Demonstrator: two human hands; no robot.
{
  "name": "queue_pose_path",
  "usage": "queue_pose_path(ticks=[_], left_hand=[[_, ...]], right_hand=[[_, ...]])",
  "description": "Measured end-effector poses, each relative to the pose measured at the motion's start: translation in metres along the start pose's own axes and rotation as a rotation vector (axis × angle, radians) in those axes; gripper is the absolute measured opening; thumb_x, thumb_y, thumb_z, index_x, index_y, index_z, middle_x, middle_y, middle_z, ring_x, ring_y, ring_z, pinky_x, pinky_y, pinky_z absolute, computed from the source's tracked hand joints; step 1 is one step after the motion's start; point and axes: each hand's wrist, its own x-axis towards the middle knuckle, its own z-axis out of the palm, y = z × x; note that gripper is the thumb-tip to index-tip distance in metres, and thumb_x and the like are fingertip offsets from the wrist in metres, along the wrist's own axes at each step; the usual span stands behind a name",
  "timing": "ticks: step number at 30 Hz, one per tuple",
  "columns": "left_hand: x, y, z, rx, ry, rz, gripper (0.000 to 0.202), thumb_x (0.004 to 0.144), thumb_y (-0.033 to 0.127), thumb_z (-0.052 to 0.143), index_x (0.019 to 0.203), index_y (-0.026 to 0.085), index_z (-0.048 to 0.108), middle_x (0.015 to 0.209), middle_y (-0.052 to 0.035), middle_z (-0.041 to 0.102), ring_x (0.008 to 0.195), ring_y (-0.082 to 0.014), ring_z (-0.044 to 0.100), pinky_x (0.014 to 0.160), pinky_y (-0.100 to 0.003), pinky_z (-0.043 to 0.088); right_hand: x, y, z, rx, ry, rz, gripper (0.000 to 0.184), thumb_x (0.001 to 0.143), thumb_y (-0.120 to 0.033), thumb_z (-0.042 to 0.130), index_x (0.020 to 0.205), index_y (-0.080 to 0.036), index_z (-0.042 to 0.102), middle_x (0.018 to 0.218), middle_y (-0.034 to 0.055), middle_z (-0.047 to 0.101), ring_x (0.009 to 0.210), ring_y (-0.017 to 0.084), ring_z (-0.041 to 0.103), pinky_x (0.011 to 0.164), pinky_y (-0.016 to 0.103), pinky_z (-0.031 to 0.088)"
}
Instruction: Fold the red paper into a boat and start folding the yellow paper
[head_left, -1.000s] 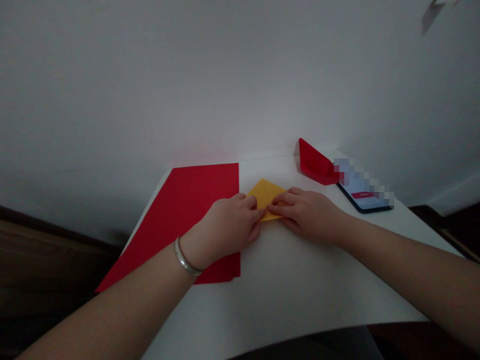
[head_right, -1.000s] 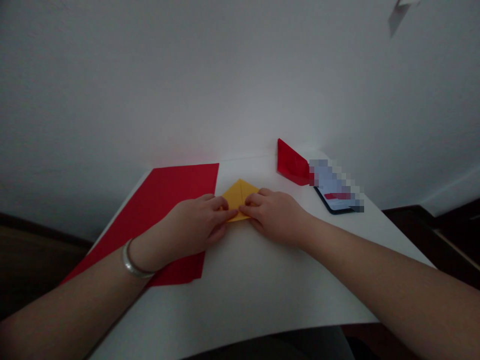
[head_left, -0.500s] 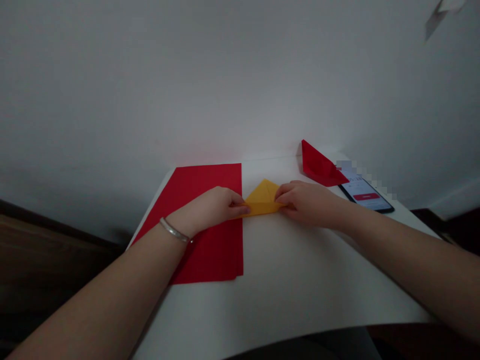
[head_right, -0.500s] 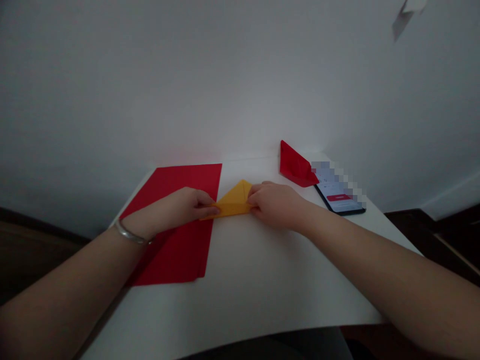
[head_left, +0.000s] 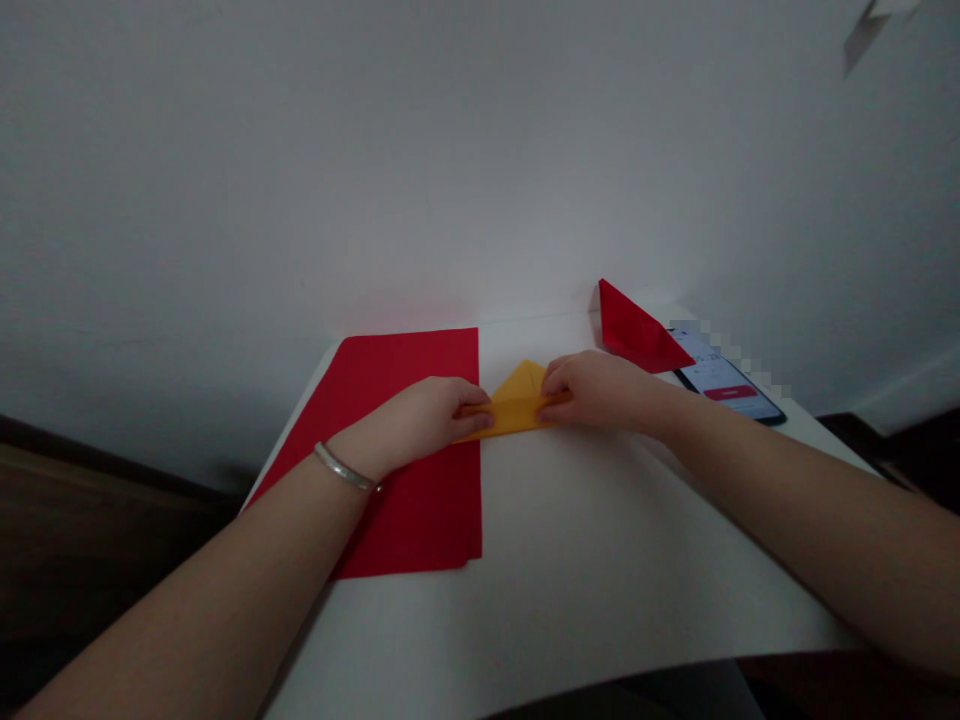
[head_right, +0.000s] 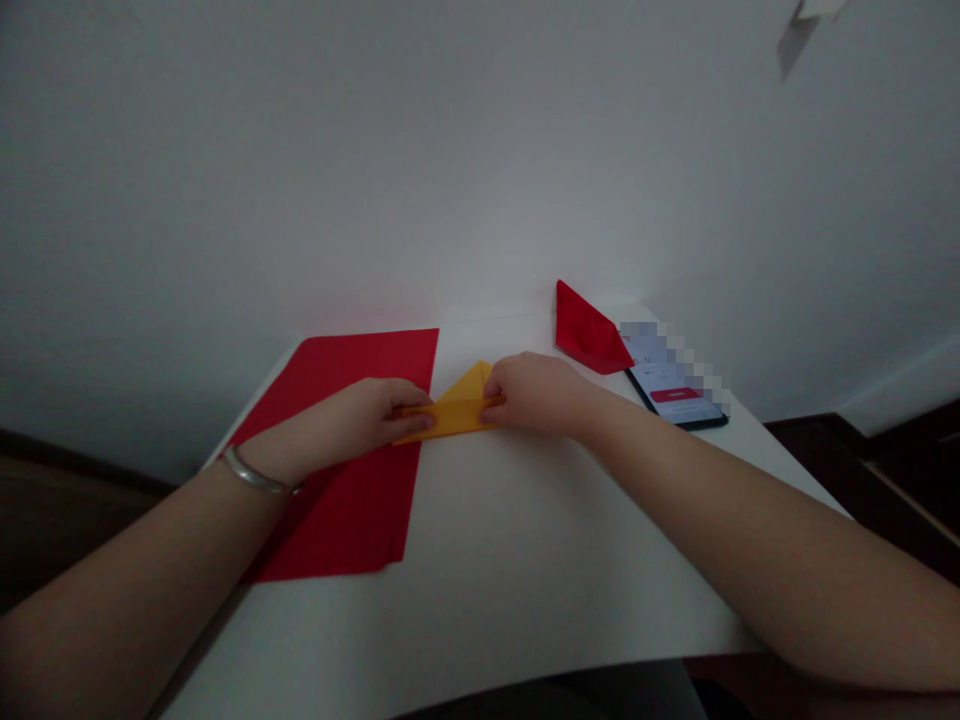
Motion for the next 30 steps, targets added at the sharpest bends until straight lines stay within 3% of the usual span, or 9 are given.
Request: queue_pose_path(ticks=[5,10,18,26,30], left_hand=[[0.0011,0.0017,-0.0017,0.018,-0.017,-0.022,0.024,0.086,0.037,0.052,0.084,0.018,0.065,0.075,-0.0009,0.064,0.064,-0.0138,0.054,0.059,-0.023,0.034],[0.0032,-0.0014,0.0002,0.011,-0.016,0.012,0.023,0.087,0.037,0.051,0.088,0.018,0.065,0.080,-0.0013,0.065,0.067,-0.0141,0.054,0.060,-0.023,0.035],[0.0074,-0.0014,-0.0005,0.051,-0.029,0.013,0.021,0.087,0.033,0.051,0.092,0.017,0.065,0.082,-0.0026,0.065,0.069,-0.0147,0.056,0.062,-0.024,0.037],[0.0082,-0.0061,0.0011,0.101,0.021,-0.015,0.021,0.085,0.034,0.055,0.097,0.021,0.066,0.091,-0.0026,0.068,0.077,-0.0170,0.061,0.066,-0.025,0.042],[0.0025,0.0035,-0.0022,0.219,0.067,-0.049,0.027,0.084,0.032,0.057,0.110,0.022,0.061,0.095,-0.0038,0.066,0.078,-0.0184,0.061,0.066,-0.028,0.046]], right_hand=[[0.0017,0.0020,0.0004,-0.003,0.004,-0.006,0.019,0.079,-0.039,0.063,0.085,-0.025,0.074,0.088,0.0019,0.072,0.074,0.017,0.062,0.061,0.027,0.039],[0.0021,0.0033,0.0017,0.053,0.040,-0.090,0.017,0.080,-0.035,0.064,0.085,-0.023,0.074,0.103,0.0025,0.069,0.083,0.017,0.062,0.071,0.027,0.044],[0.0030,0.0037,0.0053,0.028,0.073,-0.071,0.016,0.080,-0.035,0.064,0.084,-0.023,0.074,0.103,0.0028,0.068,0.083,0.016,0.063,0.076,0.027,0.046],[0.0023,0.0001,0.0062,-0.019,0.100,-0.010,0.018,0.079,-0.038,0.064,0.085,-0.024,0.073,0.104,0.0003,0.068,0.078,0.014,0.062,0.065,0.026,0.044],[0.0019,-0.0011,0.0061,-0.033,0.117,-0.016,0.018,0.080,-0.038,0.063,0.085,-0.024,0.073,0.103,0.0004,0.068,0.079,0.015,0.062,0.063,0.026,0.043]])
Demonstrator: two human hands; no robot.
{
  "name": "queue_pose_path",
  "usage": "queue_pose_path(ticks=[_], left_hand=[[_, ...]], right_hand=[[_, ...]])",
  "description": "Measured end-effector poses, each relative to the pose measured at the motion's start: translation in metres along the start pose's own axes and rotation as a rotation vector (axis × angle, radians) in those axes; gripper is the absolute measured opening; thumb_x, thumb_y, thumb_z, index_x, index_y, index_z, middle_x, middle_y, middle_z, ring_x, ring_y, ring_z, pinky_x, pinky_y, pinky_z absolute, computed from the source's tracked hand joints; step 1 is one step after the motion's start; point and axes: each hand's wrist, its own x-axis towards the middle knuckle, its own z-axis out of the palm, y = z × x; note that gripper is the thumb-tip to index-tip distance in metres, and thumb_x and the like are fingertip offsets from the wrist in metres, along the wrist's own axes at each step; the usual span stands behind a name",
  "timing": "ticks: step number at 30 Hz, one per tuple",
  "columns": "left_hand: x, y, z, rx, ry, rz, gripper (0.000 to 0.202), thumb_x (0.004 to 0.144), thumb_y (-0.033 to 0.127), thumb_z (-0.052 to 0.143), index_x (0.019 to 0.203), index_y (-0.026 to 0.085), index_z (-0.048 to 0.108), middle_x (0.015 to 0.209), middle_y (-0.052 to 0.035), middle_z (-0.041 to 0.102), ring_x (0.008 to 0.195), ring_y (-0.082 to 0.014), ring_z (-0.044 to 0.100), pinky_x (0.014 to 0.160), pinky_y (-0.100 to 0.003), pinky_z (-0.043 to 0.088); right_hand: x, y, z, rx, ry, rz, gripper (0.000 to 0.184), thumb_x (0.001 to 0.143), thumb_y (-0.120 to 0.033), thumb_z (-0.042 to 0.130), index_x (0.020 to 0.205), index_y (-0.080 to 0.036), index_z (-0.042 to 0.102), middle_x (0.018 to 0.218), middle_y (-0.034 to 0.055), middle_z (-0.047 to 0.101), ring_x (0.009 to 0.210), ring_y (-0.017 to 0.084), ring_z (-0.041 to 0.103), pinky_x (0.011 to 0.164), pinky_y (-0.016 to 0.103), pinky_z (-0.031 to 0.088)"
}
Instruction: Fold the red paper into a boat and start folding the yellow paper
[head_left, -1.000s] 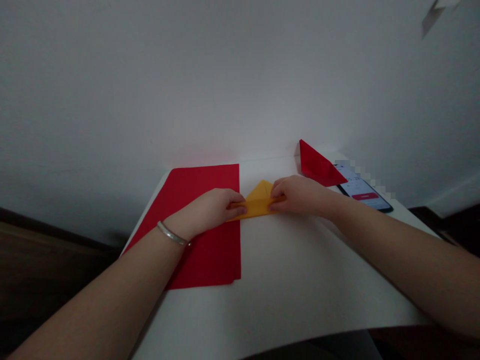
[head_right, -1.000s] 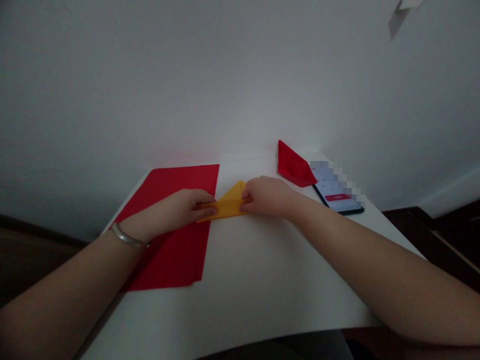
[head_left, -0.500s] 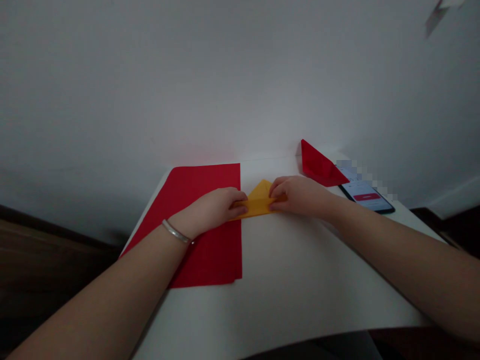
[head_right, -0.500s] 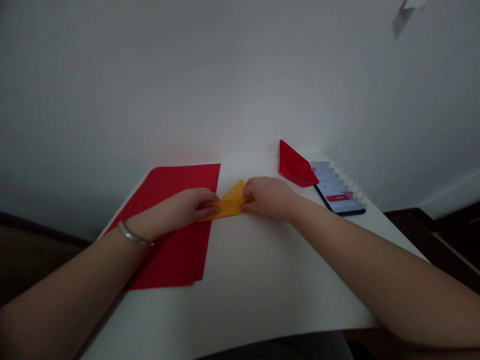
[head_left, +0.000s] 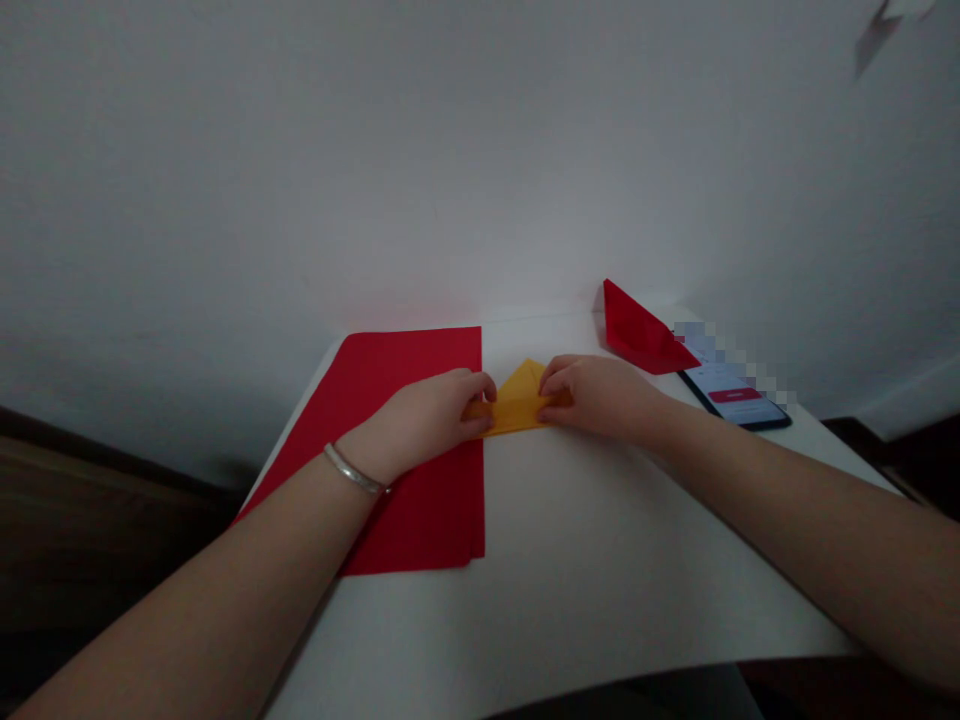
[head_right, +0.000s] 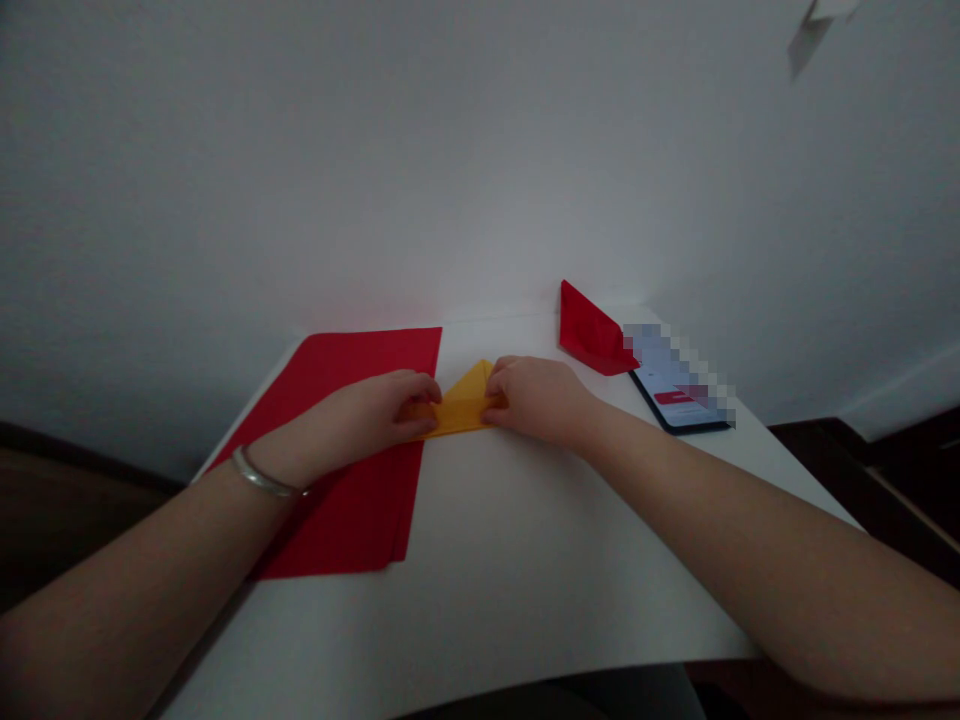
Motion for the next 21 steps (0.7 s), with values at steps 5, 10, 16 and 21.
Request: queue_pose_path(ticks=[5,10,16,21], left_hand=[[-0.018,0.043,0.001,0.380,0.153,0.090,0.024,0.087,0.015,0.047,0.105,0.016,0.064,0.099,-0.0102,0.063,0.094,-0.0268,0.059,0.080,-0.039,0.048],[-0.029,0.083,0.028,0.280,0.064,0.117,0.054,0.090,0.036,0.049,0.133,0.004,0.049,0.129,-0.0196,0.056,0.116,-0.0328,0.053,0.097,-0.046,0.045],[-0.029,0.084,0.034,0.204,0.020,0.041,0.048,0.090,0.037,0.050,0.127,0.006,0.054,0.116,-0.0162,0.060,0.105,-0.0293,0.055,0.091,-0.042,0.049],[-0.028,0.081,0.030,0.205,0.018,0.028,0.044,0.089,0.038,0.052,0.119,0.007,0.057,0.108,-0.0152,0.058,0.099,-0.0288,0.054,0.084,-0.041,0.050]], right_hand=[[0.000,0.001,0.001,0.017,0.005,-0.017,0.017,0.080,-0.037,0.062,0.081,-0.023,0.073,0.099,0.0008,0.068,0.078,0.015,0.061,0.065,0.026,0.042],[0.000,0.005,0.003,0.007,0.006,-0.011,0.019,0.082,-0.038,0.061,0.085,-0.023,0.073,0.100,0.0017,0.068,0.079,0.015,0.062,0.064,0.026,0.042],[0.001,0.006,0.004,0.012,-0.016,0.008,0.021,0.081,-0.041,0.062,0.087,-0.024,0.073,0.104,0.0019,0.068,0.081,0.016,0.063,0.066,0.026,0.044],[0.000,0.005,0.003,-0.014,-0.021,0.033,0.022,0.081,-0.041,0.061,0.088,-0.023,0.073,0.106,0.0013,0.068,0.084,0.017,0.064,0.068,0.028,0.045]])
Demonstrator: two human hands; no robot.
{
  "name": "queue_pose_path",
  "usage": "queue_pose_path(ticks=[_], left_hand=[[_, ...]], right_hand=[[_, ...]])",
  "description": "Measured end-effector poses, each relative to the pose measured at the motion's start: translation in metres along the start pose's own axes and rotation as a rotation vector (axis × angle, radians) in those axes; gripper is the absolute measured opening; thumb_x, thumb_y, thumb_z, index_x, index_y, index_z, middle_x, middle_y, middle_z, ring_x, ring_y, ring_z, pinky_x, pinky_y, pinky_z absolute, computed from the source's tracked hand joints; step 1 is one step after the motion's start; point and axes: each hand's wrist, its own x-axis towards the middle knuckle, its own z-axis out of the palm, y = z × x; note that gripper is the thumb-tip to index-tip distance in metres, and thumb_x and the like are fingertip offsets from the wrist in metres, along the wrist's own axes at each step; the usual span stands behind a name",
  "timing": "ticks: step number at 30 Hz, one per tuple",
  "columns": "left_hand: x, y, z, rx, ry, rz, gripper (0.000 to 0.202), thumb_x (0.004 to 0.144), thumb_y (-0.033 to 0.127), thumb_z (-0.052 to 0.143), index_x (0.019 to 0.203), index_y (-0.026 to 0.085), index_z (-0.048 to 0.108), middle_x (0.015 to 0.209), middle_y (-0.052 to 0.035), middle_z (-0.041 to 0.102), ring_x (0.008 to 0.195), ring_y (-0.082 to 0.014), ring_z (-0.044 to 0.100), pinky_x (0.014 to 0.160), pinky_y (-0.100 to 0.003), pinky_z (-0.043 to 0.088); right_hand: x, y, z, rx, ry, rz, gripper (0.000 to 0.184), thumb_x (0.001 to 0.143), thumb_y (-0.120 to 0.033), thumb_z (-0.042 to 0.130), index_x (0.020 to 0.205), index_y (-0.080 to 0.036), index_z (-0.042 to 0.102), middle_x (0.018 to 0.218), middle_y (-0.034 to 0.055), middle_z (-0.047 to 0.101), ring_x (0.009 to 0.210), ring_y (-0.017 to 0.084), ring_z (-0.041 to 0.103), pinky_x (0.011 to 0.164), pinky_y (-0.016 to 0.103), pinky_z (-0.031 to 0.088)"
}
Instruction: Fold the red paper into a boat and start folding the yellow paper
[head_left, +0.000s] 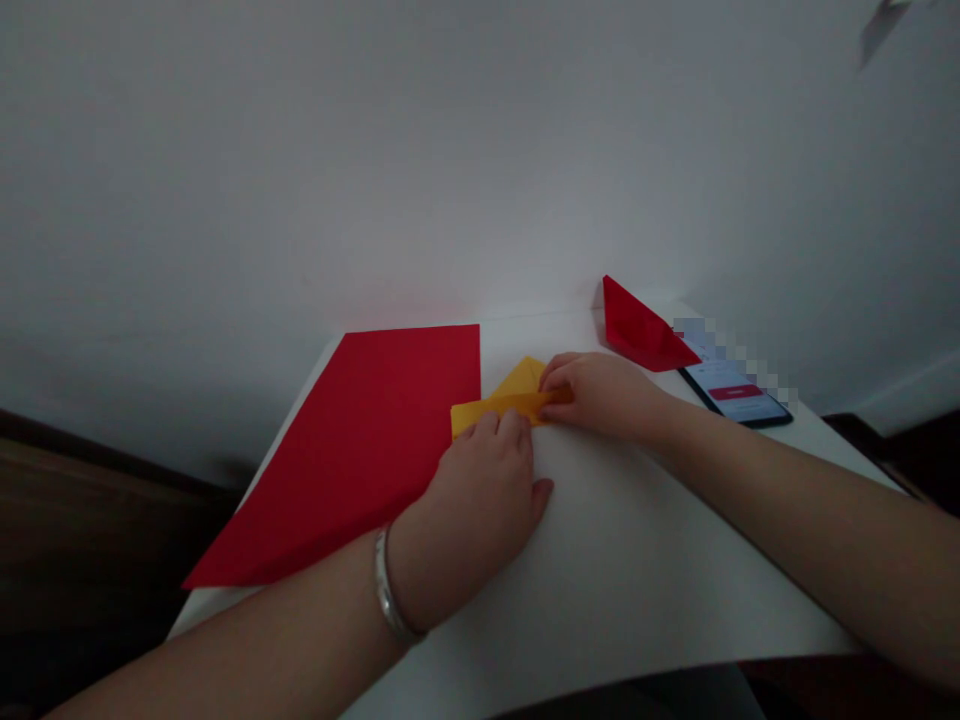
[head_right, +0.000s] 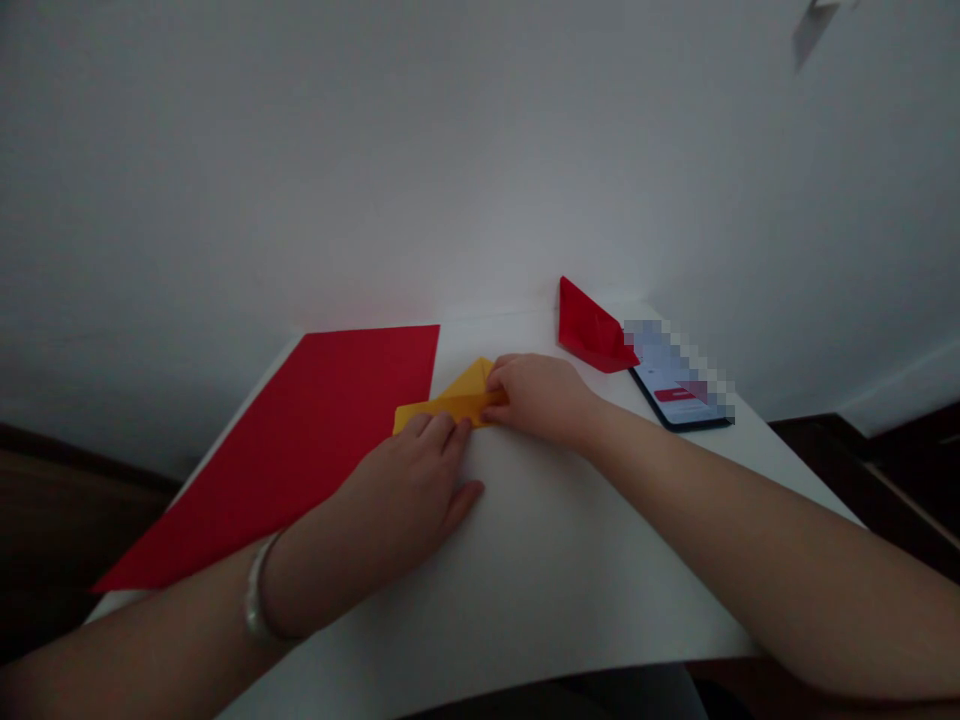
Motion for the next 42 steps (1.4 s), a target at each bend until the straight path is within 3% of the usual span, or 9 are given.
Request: queue_pose_path(ticks=[12,19,28,34,42], left_hand=[[0.001,0.005,-0.002,0.061,-0.043,-0.096,0.036,0.090,0.037,0.049,0.107,0.008,0.063,0.103,-0.0159,0.059,0.091,-0.0284,0.056,0.066,-0.036,0.052],[-0.005,0.013,-0.001,0.184,-0.053,-0.210,0.049,0.092,0.042,0.044,0.123,0.006,0.057,0.115,-0.0243,0.060,0.094,-0.0334,0.059,0.061,-0.038,0.052],[-0.006,0.012,-0.004,0.201,-0.060,-0.274,0.050,0.090,0.045,0.047,0.110,0.002,0.063,0.087,-0.0232,0.065,0.073,-0.0314,0.063,0.049,-0.033,0.046],[-0.006,0.009,-0.002,0.252,-0.075,-0.312,0.052,0.091,0.039,0.045,0.120,-0.001,0.060,0.085,-0.0259,0.066,0.068,-0.0326,0.064,0.047,-0.035,0.045],[-0.005,0.011,-0.012,0.236,-0.138,-0.349,0.036,0.089,0.026,0.042,0.093,0.004,0.070,0.078,-0.0227,0.065,0.064,-0.0318,0.062,0.045,-0.036,0.043]], right_hand=[[-0.001,-0.012,-0.004,-0.082,0.030,0.016,0.032,0.090,-0.044,0.048,0.094,-0.023,0.072,0.105,0.0044,0.070,0.092,0.020,0.064,0.066,0.029,0.043],[-0.001,-0.011,-0.004,-0.087,0.025,0.022,0.030,0.088,-0.042,0.052,0.096,-0.022,0.072,0.104,0.0052,0.071,0.090,0.021,0.065,0.068,0.029,0.044],[0.001,-0.008,-0.001,-0.082,0.023,0.040,0.028,0.084,-0.044,0.055,0.090,-0.023,0.073,0.110,0.0016,0.071,0.089,0.019,0.066,0.061,0.030,0.044],[0.000,-0.007,-0.001,-0.082,0.030,0.034,0.029,0.084,-0.046,0.055,0.088,-0.024,0.073,0.108,0.0008,0.071,0.087,0.019,0.066,0.061,0.030,0.044],[0.000,-0.007,-0.002,-0.072,0.016,0.035,0.028,0.084,-0.046,0.056,0.090,-0.024,0.073,0.108,0.0013,0.071,0.089,0.020,0.066,0.065,0.030,0.046]])
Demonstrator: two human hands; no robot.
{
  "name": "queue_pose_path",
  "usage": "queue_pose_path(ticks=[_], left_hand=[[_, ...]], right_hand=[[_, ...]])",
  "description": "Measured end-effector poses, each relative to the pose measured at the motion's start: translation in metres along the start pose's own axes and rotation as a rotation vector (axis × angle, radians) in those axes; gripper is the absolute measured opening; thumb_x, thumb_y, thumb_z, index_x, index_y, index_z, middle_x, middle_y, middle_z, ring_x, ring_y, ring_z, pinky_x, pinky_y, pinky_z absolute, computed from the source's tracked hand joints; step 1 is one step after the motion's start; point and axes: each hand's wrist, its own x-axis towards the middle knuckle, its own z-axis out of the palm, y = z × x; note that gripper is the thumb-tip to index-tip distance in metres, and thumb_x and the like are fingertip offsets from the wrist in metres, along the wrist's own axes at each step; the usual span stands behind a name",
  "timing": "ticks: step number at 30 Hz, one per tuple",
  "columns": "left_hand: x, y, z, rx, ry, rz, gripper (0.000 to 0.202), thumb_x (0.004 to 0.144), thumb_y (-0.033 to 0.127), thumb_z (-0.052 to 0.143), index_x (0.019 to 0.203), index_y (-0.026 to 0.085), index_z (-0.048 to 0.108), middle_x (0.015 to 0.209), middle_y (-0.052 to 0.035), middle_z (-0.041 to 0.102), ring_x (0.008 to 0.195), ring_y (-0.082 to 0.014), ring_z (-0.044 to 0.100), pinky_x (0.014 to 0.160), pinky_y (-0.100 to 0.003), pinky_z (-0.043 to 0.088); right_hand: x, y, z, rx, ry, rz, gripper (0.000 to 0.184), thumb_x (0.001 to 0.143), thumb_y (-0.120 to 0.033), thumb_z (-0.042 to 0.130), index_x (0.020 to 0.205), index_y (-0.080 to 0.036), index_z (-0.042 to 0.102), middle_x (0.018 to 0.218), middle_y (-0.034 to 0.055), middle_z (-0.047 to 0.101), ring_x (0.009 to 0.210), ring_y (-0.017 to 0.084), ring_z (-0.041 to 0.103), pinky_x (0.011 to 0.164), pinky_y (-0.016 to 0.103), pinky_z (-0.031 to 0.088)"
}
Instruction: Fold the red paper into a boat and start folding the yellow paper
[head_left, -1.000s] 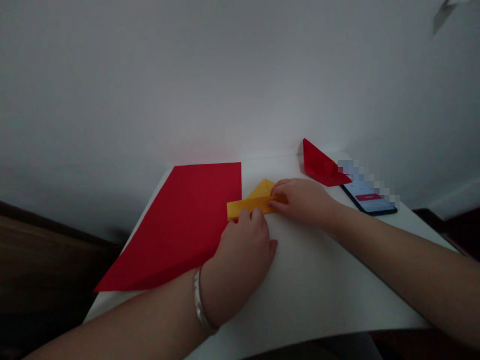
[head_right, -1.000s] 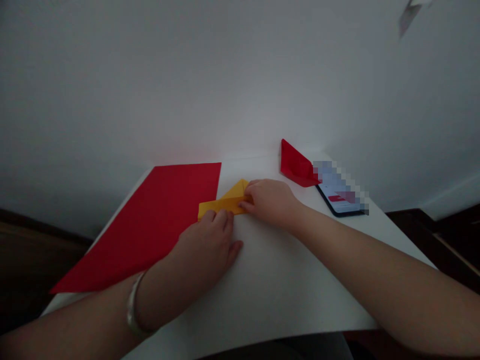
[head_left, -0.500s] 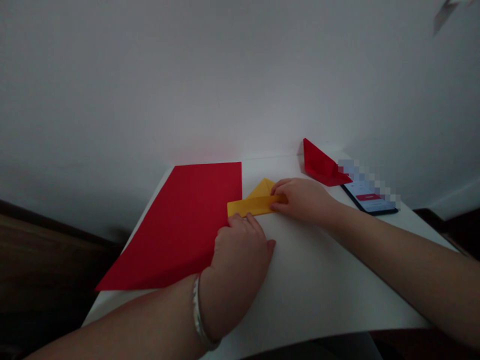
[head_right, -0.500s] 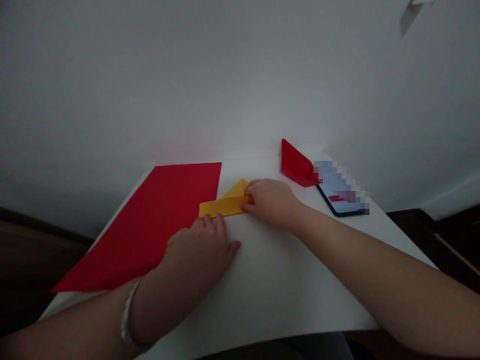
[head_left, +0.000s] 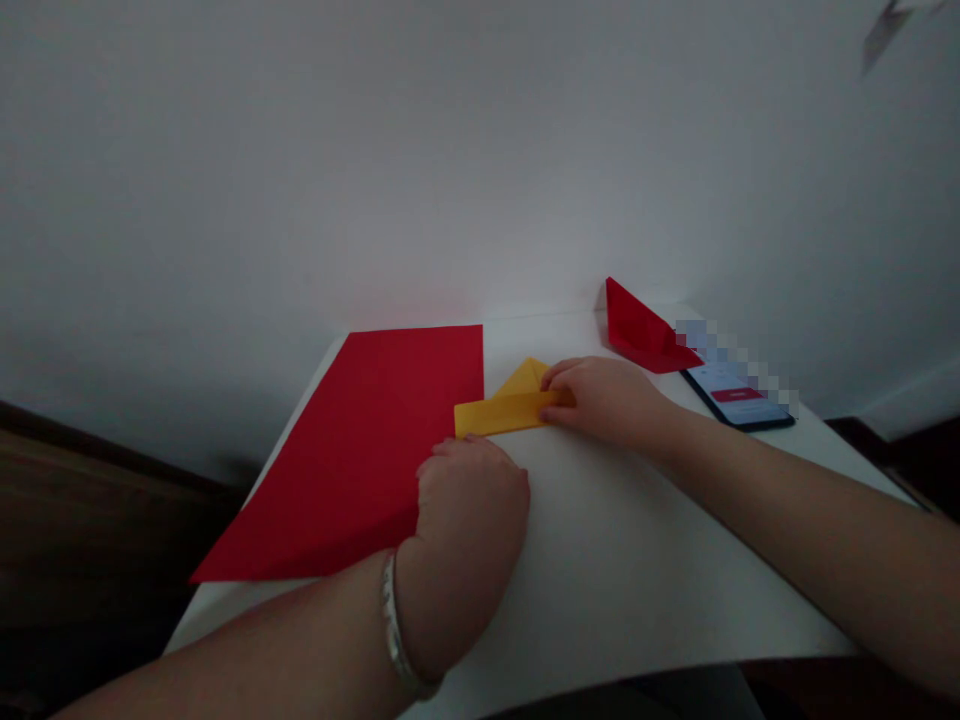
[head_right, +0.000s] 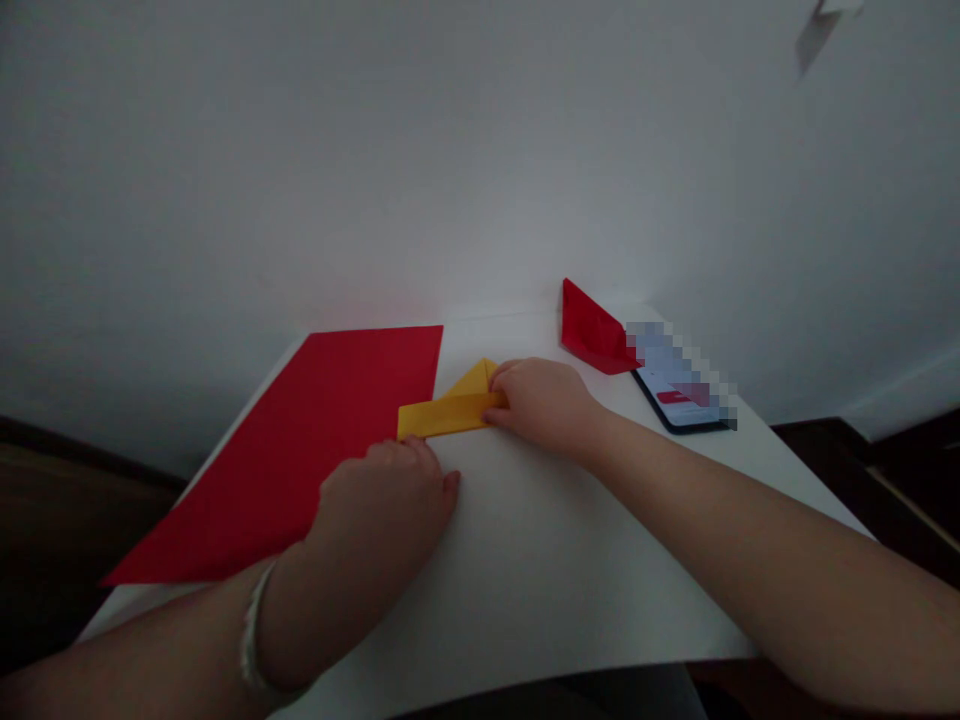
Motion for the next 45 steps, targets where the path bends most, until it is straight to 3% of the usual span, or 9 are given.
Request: queue_pose_path(ticks=[5,9,12,15,22,27,41,45], left_hand=[[0.005,-0.004,0.001,-0.002,0.171,0.070,0.031,0.091,0.028,0.043,0.103,0.010,0.065,0.092,-0.0192,0.064,0.079,-0.0313,0.060,0.055,-0.038,0.047],[0.024,-0.014,0.011,-0.010,0.335,0.236,0.034,0.093,0.020,0.038,0.119,0.010,0.058,0.113,-0.0192,0.060,0.099,-0.0315,0.056,0.081,-0.045,0.046],[0.043,-0.025,0.018,-0.100,0.318,0.307,0.034,0.094,0.017,0.038,0.123,0.011,0.054,0.101,-0.0126,0.063,0.090,-0.0254,0.058,0.079,-0.039,0.045],[0.053,-0.034,0.021,-0.183,0.298,0.283,0.023,0.093,0.026,0.045,0.100,0.014,0.063,0.096,-0.0108,0.062,0.088,-0.0241,0.056,0.079,-0.036,0.044],[0.054,-0.036,0.025,-0.255,0.276,0.265,0.023,0.089,0.035,0.055,0.090,0.013,0.063,0.095,-0.0101,0.060,0.089,-0.0238,0.052,0.082,-0.036,0.043],[0.054,-0.035,0.031,-0.257,0.291,0.259,0.023,0.090,0.034,0.055,0.093,0.014,0.063,0.097,-0.0098,0.058,0.092,-0.0244,0.051,0.084,-0.037,0.043],[0.054,-0.034,0.037,-0.228,0.345,0.257,0.025,0.088,0.034,0.056,0.096,0.011,0.062,0.103,-0.0115,0.058,0.095,-0.0255,0.051,0.086,-0.040,0.046],[0.051,-0.031,0.032,-0.222,0.492,0.320,0.030,0.087,0.026,0.059,0.113,0.011,0.058,0.113,-0.0135,0.058,0.105,-0.0276,0.050,0.093,-0.042,0.045]], right_hand=[[-0.001,0.000,0.001,0.002,0.002,0.005,0.027,0.084,-0.045,0.057,0.090,-0.024,0.072,0.109,0.0016,0.071,0.090,0.020,0.066,0.067,0.030,0.047],[0.000,0.001,0.002,-0.008,0.015,-0.007,0.028,0.084,-0.045,0.056,0.088,-0.023,0.072,0.109,0.0022,0.071,0.091,0.021,0.066,0.069,0.030,0.048],[0.000,0.001,0.003,-0.026,0.027,-0.004,0.028,0.083,-0.044,0.056,0.088,-0.022,0.072,0.109,0.0030,0.071,0.091,0.021,0.066,0.067,0.030,0.047],[-0.004,-0.001,0.002,-0.021,0.029,-0.008,0.028,0.082,-0.044,0.056,0.092,-0.023,0.072,0.110,0.0027,0.071,0.091,0.021,0.066,0.067,0.031,0.047],[-0.012,-0.001,0.000,0.010,0.024,-0.010,0.030,0.083,-0.045,0.054,0.095,-0.024,0.072,0.108,0.0040,0.071,0.094,0.023,0.065,0.074,0.032,0.048],[-0.013,0.007,0.000,0.048,0.005,0.059,0.032,0.084,-0.046,0.053,0.095,-0.023,0.073,0.106,0.0052,0.072,0.093,0.024,0.065,0.077,0.033,0.048],[-0.012,0.012,-0.001,0.137,-0.030,0.017,0.020,0.076,-0.038,0.061,0.073,-0.021,0.073,0.110,0.0043,0.069,0.087,0.021,0.065,0.078,0.031,0.049],[-0.012,0.012,0.001,0.138,-0.023,0.030,0.020,0.076,-0.038,0.062,0.075,-0.021,0.073,0.107,0.0045,0.069,0.084,0.020,0.065,0.077,0.031,0.049]])
